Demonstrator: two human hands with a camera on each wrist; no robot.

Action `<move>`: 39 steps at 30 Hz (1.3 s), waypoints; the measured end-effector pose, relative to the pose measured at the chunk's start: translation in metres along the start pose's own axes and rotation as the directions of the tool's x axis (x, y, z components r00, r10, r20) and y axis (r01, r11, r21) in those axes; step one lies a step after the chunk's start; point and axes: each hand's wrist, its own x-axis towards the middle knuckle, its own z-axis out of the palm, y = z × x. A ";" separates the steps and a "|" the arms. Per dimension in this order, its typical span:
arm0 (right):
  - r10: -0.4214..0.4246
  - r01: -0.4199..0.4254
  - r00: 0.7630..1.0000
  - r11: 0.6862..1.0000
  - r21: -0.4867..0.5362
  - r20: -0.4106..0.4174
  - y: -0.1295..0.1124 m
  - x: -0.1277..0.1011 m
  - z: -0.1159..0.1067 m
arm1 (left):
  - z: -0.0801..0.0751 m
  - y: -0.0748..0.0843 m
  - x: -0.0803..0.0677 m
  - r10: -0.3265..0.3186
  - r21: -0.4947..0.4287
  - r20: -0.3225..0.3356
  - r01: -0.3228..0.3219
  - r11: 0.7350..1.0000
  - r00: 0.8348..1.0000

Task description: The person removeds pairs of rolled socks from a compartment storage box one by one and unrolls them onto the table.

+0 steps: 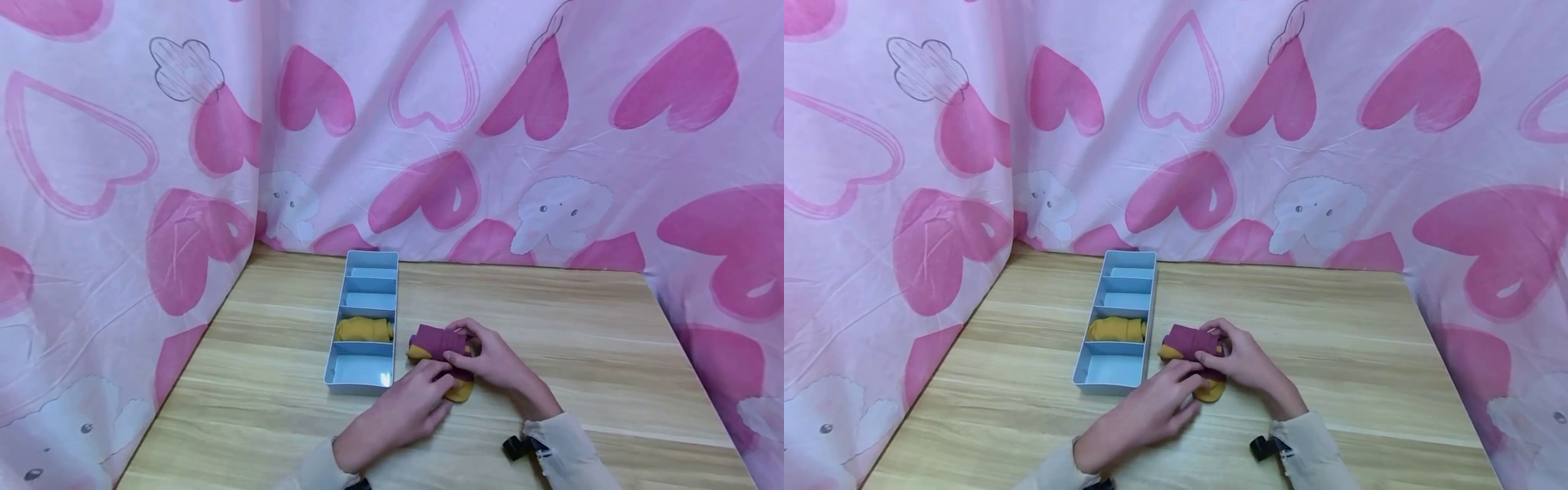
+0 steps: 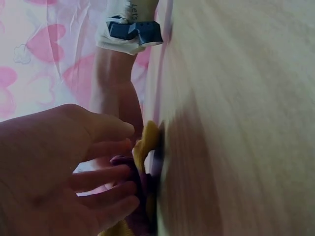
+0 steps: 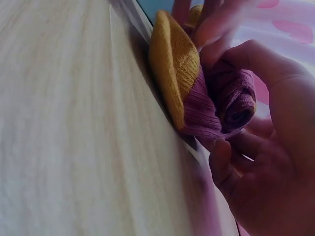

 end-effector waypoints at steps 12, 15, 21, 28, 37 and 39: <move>0.004 -0.003 0.999 1.000 0.031 -0.039 -0.001 -0.001 0.001 | 0.017 -0.001 0.000 -0.052 0.130 0.035 0.047 0.990 0.998; -0.068 0.070 0.993 0.997 0.022 -0.100 -0.003 -0.001 0.001 | 0.019 -0.001 0.001 -0.071 0.149 0.046 0.063 0.987 0.996; -0.193 0.182 0.969 0.980 -0.083 -0.153 -0.005 0.001 0.001 | 0.022 -0.001 0.003 -0.075 0.202 0.097 0.054 0.978 0.992; -0.163 0.154 0.983 0.983 -0.100 -0.089 -0.005 0.006 0.002 | 0.022 0.001 0.002 -0.092 0.202 0.102 0.070 0.977 0.991; -0.187 0.166 0.977 0.967 -0.191 -0.100 -0.007 0.009 0.002 | 0.021 0.002 0.001 -0.066 0.230 0.066 0.049 0.972 0.996; -0.188 0.159 0.975 0.961 -0.228 -0.115 -0.008 0.011 0.002 | 0.020 0.002 0.001 -0.060 0.236 0.053 0.046 0.971 0.997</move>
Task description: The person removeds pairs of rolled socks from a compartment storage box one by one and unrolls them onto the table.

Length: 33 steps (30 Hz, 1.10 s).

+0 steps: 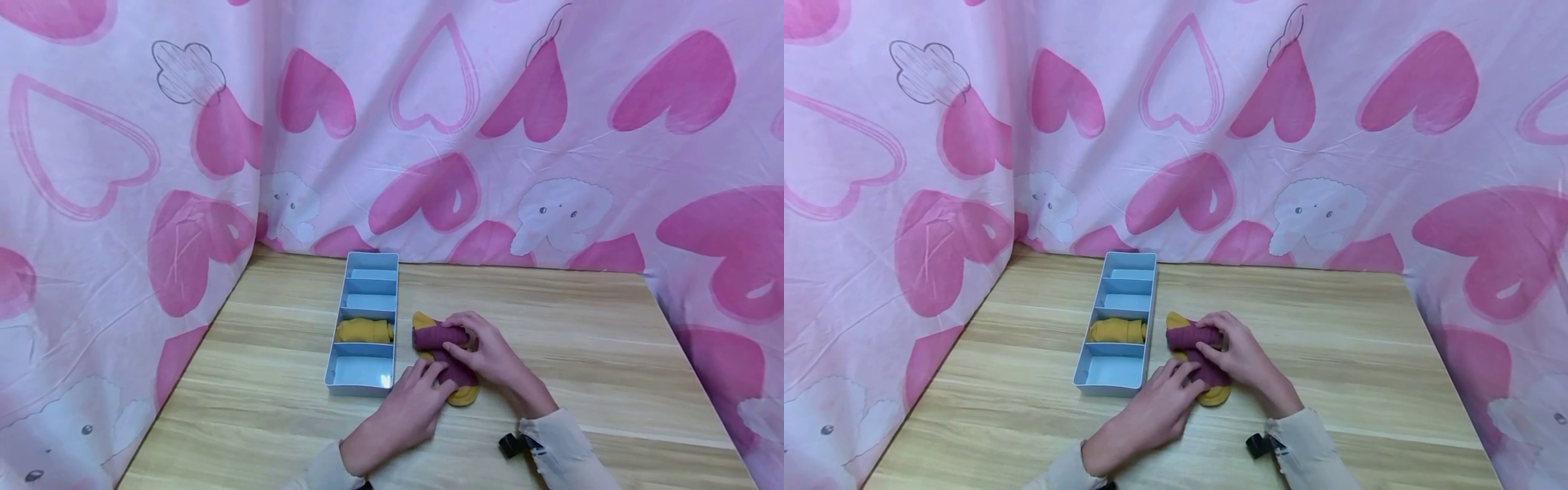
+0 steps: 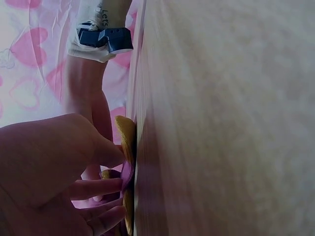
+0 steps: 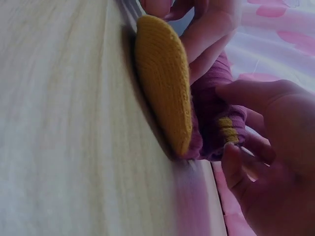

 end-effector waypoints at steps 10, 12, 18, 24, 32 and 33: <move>-0.073 0.065 0.995 0.993 -0.100 -0.074 -0.001 0.007 0.005 | -0.001 -0.001 -0.001 0.000 -0.040 -0.037 -0.001 0.999 0.999; -0.066 0.058 0.995 0.993 -0.108 -0.074 0.000 0.008 0.005 | -0.001 -0.002 -0.001 -0.005 -0.052 -0.039 0.003 0.999 0.999; -0.032 0.027 0.999 0.993 -0.116 -0.039 0.000 0.011 0.004 | -0.001 -0.002 0.000 -0.011 -0.059 -0.017 0.010 0.998 1.000; -0.020 0.015 0.999 0.988 -0.152 -0.026 0.001 0.014 0.004 | -0.001 -0.002 0.001 -0.015 -0.079 0.002 0.015 0.997 1.000; -0.028 0.018 0.998 0.985 -0.169 -0.060 0.002 0.014 0.005 | 0.000 -0.002 0.000 -0.004 -0.074 -0.031 0.002 0.997 1.000; -0.035 0.023 0.997 0.985 -0.172 -0.067 0.002 0.014 0.005 | 0.001 -0.002 0.000 -0.005 -0.075 -0.031 0.003 0.997 1.000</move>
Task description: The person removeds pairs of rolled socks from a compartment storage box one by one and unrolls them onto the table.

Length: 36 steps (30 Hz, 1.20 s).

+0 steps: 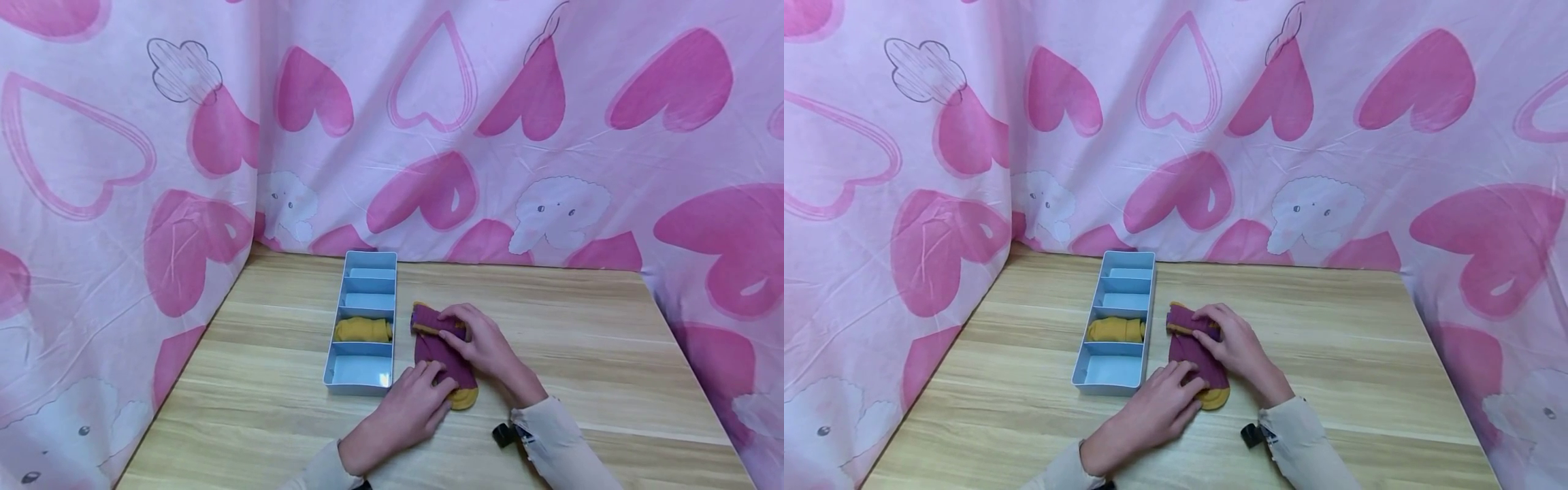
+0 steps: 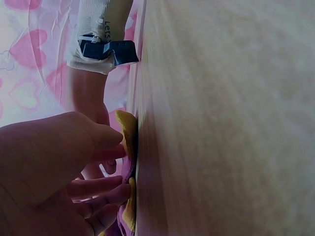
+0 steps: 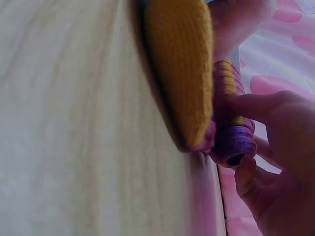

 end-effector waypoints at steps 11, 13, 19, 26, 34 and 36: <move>0.012 -0.015 0.999 0.999 0.049 0.047 0.001 0.003 -0.001 | -0.001 0.003 0.001 -0.028 0.025 0.040 0.027 0.999 0.999; 0.022 -0.025 0.999 0.998 0.052 0.044 0.002 0.004 -0.001 | -0.001 0.004 0.001 -0.027 0.026 0.037 0.026 0.999 0.999; 0.040 -0.040 0.999 0.999 0.033 0.012 0.004 0.005 0.001 | 0.000 0.003 0.001 -0.024 -0.027 0.056 0.025 0.999 0.998; 0.043 -0.042 0.999 0.997 0.060 -0.020 0.005 0.007 0.001 | 0.000 0.003 0.002 -0.034 -0.080 0.088 0.041 0.996 0.996; 0.052 -0.051 0.999 0.997 0.058 -0.003 0.006 0.011 -0.001 | 0.000 0.004 0.001 -0.060 -0.109 0.103 0.071 0.992 0.993; 0.053 -0.053 0.999 0.997 0.056 0.005 0.006 0.011 -0.002 | -0.001 0.004 0.001 -0.060 -0.110 0.114 0.073 0.991 0.992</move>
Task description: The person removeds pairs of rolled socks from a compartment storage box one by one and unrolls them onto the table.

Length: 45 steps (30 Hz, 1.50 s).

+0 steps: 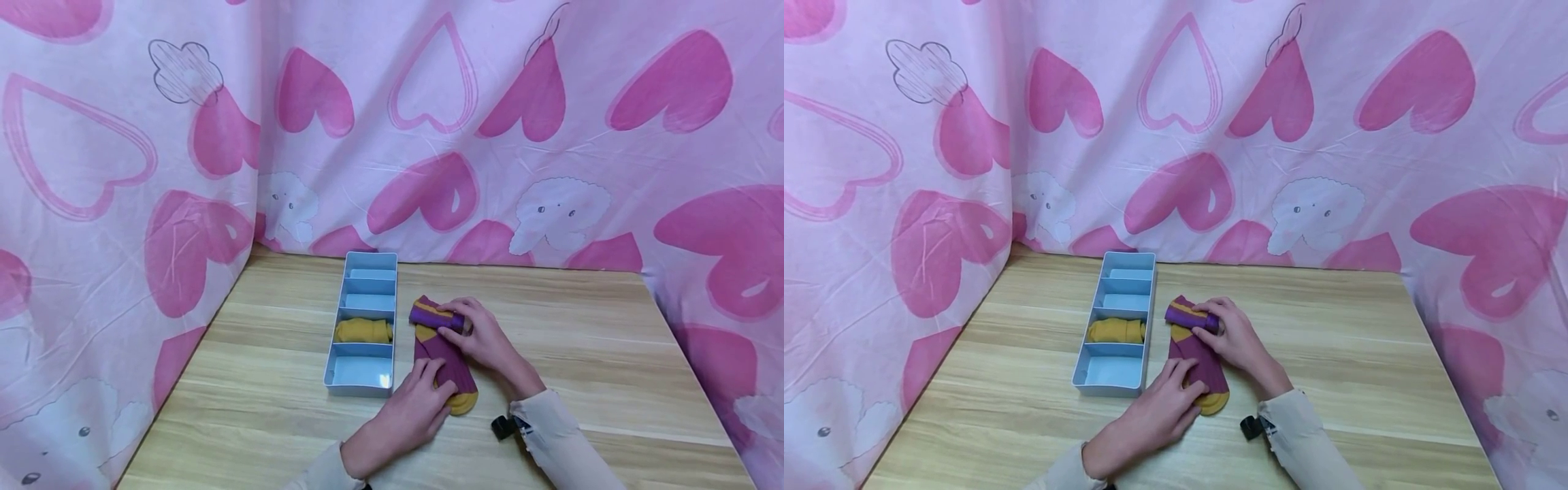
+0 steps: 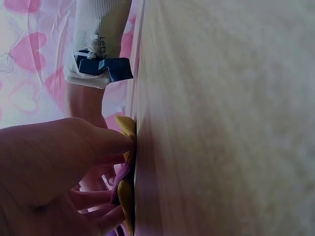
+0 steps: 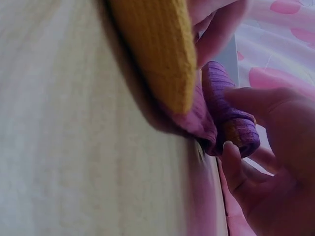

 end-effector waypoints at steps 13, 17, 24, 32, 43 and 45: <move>-0.014 0.015 0.999 1.000 0.003 -0.043 0.002 0.002 0.000 | 0.000 0.002 -0.001 0.009 0.015 0.010 -0.009 1.000 1.000; -0.019 0.018 0.999 1.000 -0.006 -0.046 0.002 0.003 0.000 | -0.001 0.002 -0.001 0.012 0.022 0.011 -0.012 1.000 1.000; -0.014 0.013 1.000 0.998 -0.062 -0.012 0.003 0.004 -0.001 | -0.003 0.002 -0.003 0.010 0.017 0.026 -0.010 1.000 1.000; 0.001 -0.001 1.000 0.998 -0.059 0.009 0.002 0.009 -0.004 | -0.003 0.002 -0.003 0.026 0.027 0.008 -0.026 0.999 1.000; -0.017 0.017 1.000 0.997 -0.080 0.005 0.006 0.011 -0.003 | -0.003 0.001 -0.004 0.045 0.030 -0.005 -0.045 0.999 0.999; -0.019 0.019 1.000 0.995 -0.093 0.000 0.006 0.011 -0.004 | -0.003 0.001 -0.004 0.044 0.024 -0.001 -0.044 0.999 0.999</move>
